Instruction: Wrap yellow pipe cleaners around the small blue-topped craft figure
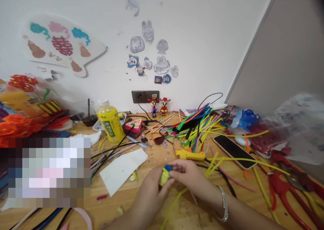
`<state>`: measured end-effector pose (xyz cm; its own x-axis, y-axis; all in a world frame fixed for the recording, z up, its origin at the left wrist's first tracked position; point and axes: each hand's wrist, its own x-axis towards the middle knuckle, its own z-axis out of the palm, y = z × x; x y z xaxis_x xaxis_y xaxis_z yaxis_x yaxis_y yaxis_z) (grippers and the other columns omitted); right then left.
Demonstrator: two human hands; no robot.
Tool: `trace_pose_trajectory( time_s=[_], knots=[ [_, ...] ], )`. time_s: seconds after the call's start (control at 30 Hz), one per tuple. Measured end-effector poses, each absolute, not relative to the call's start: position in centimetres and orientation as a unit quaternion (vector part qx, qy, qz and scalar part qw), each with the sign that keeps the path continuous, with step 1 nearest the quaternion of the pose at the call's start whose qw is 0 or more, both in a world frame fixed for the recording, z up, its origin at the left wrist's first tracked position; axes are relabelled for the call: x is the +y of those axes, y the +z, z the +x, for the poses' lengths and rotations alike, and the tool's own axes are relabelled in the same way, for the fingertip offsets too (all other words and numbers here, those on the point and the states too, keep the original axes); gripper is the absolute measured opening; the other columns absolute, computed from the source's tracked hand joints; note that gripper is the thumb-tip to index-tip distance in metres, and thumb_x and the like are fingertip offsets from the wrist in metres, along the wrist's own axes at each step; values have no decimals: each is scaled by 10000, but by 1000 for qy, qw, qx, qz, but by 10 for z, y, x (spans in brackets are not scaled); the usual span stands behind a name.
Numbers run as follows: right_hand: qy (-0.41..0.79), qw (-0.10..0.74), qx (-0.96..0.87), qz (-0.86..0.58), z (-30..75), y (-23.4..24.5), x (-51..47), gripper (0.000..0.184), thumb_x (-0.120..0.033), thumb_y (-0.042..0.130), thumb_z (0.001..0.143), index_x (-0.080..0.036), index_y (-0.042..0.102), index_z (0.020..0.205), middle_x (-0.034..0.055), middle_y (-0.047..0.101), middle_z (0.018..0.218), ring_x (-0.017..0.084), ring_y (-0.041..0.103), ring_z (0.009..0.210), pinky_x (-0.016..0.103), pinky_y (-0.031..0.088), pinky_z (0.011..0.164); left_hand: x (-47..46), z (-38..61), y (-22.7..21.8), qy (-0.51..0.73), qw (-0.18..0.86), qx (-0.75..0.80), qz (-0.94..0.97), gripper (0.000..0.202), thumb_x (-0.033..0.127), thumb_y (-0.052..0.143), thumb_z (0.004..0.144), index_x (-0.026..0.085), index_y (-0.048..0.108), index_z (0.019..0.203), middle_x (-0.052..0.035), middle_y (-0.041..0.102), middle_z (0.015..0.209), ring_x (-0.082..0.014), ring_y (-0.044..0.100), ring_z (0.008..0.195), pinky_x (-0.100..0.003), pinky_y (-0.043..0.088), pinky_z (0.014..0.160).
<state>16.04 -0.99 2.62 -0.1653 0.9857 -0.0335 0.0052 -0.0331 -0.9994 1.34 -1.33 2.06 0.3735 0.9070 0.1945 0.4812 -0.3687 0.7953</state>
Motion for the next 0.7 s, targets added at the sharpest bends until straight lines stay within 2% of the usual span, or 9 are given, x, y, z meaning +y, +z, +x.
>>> trace_pose_trajectory(
  time_s=[0.07,0.17,0.37,0.43,0.53,0.6,0.7],
  knots=[
    [574,441,-502,-475,161,28,-11,219,-230,688,598,-145,654,797,-8,613,633,102,527,539,225,413,524,-13,13,22,311,314,454,773,184,306,478,792,169,594,835,-80,636,811,-227,565,775,-328,432,712],
    [604,427,-470,-481,162,30,-11,264,-280,689,609,-126,645,818,-34,565,548,43,401,393,179,307,397,-13,13,24,305,316,443,781,183,289,440,815,182,586,841,-73,641,828,-219,569,788,-312,428,720],
    [615,421,-471,-471,166,31,-11,315,-330,709,595,-122,645,823,-26,578,556,37,377,387,175,281,385,-14,14,24,298,307,441,789,228,307,370,848,195,566,821,-84,630,870,-223,554,833,-321,407,760],
    [612,420,-475,-473,167,32,-11,301,-318,713,597,-130,647,822,-16,595,593,52,428,423,184,325,412,-14,13,24,300,316,444,783,241,316,362,850,189,567,833,-91,629,878,-224,551,830,-323,407,758],
    [604,427,-499,-451,168,32,-9,293,-258,724,595,-143,650,854,14,627,721,105,547,612,225,430,584,-13,13,26,310,370,436,759,275,329,348,854,172,569,900,-103,628,926,-219,550,847,-313,411,767],
    [586,428,-531,-437,168,32,-8,311,-219,718,600,-151,645,894,16,622,758,123,559,687,253,440,670,-13,13,28,323,411,429,737,304,334,337,857,159,562,964,-108,622,980,-218,538,898,-309,397,814],
    [530,429,-585,-439,167,30,-9,319,-191,681,634,-171,636,949,-6,588,716,119,533,657,258,441,643,-13,15,29,342,455,418,708,310,336,344,850,168,560,996,-86,623,999,-217,521,929,-301,379,851]
  ],
)
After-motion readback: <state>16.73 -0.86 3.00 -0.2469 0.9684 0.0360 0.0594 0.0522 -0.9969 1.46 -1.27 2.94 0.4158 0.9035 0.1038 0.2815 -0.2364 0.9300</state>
